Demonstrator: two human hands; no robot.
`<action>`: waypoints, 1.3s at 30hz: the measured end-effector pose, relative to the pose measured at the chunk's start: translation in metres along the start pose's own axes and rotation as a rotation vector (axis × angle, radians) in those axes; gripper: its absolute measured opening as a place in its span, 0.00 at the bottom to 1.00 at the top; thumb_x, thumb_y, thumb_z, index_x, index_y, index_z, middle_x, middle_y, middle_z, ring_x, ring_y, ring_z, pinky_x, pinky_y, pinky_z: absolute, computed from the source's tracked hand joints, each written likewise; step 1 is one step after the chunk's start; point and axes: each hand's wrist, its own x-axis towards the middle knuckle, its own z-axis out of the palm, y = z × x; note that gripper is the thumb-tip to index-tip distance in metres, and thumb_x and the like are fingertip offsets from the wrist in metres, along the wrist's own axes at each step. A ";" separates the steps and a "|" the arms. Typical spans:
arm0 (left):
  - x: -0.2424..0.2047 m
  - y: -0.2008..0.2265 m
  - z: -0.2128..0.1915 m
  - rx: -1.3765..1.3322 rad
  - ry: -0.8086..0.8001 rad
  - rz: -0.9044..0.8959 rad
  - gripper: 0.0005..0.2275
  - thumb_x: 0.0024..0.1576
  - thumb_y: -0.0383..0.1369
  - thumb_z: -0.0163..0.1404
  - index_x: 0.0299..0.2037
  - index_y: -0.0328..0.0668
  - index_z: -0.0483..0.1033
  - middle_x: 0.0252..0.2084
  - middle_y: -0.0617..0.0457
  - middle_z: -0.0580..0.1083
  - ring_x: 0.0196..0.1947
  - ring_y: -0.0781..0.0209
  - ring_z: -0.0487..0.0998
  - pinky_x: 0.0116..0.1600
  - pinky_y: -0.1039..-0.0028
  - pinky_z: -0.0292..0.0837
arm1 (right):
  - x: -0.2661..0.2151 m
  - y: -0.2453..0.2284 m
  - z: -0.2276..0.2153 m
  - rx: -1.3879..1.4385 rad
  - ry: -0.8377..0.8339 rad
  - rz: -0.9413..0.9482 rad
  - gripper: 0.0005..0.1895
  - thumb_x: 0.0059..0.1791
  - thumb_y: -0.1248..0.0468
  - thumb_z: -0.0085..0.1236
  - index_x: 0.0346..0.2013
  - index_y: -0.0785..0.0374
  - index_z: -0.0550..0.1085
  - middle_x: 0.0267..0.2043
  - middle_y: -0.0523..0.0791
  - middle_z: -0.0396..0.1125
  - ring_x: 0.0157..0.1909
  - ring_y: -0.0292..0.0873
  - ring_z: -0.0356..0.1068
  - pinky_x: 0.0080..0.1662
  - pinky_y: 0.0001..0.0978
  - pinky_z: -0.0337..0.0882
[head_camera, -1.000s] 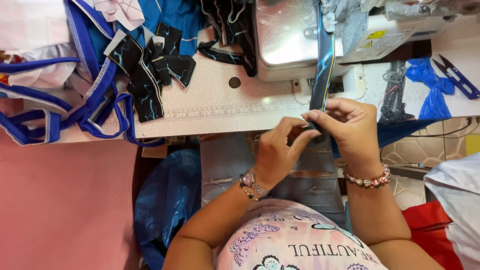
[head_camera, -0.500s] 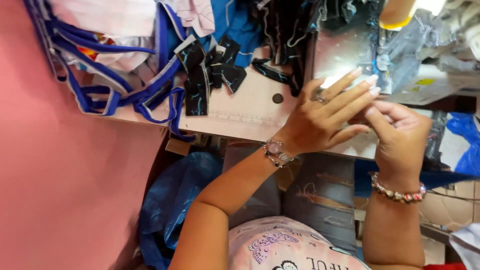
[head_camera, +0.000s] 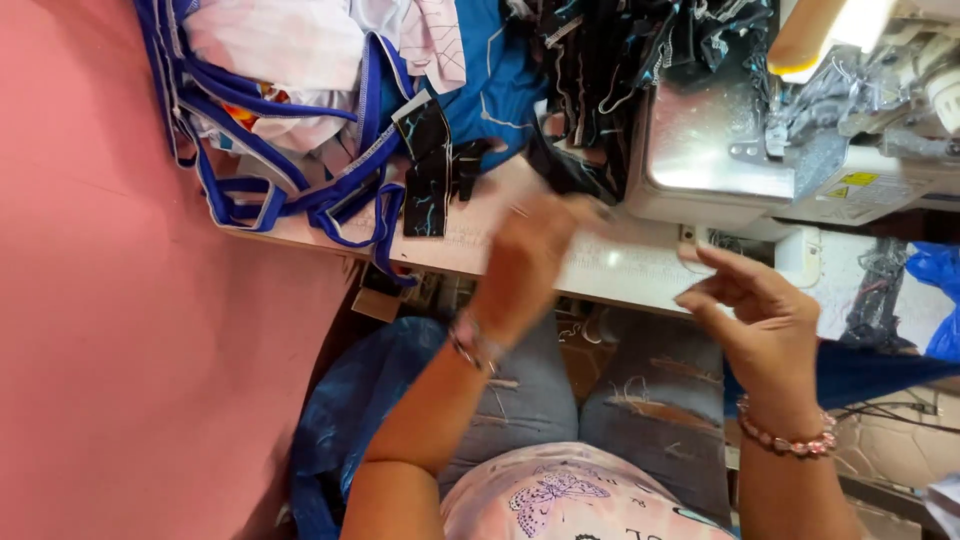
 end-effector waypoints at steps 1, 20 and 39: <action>-0.010 0.021 0.000 -0.115 -0.060 0.137 0.10 0.62 0.24 0.54 0.53 0.46 0.76 0.43 0.52 0.78 0.43 0.53 0.77 0.52 0.64 0.73 | -0.002 -0.008 0.006 0.040 -0.119 -0.102 0.24 0.47 0.75 0.62 0.58 0.70 0.71 0.54 0.53 0.71 0.42 0.42 0.75 0.49 0.31 0.80; -0.076 0.033 0.022 -1.565 -0.346 -0.881 0.06 0.57 0.26 0.60 0.43 0.41 0.80 0.38 0.54 0.79 0.38 0.65 0.81 0.48 0.72 0.84 | -0.023 0.033 -0.079 0.749 -0.009 -0.002 0.07 0.56 0.66 0.48 0.41 0.66 0.73 0.30 0.43 0.67 0.41 0.46 0.76 0.34 0.30 0.82; -0.020 0.067 0.004 -0.977 -0.582 -0.530 0.14 0.53 0.30 0.64 0.48 0.36 0.81 0.37 0.49 0.81 0.37 0.69 0.80 0.44 0.79 0.81 | -0.008 0.010 -0.017 0.017 -0.114 -0.223 0.05 0.44 0.77 0.68 0.34 0.73 0.80 0.30 0.52 0.73 0.32 0.43 0.65 0.40 0.30 0.68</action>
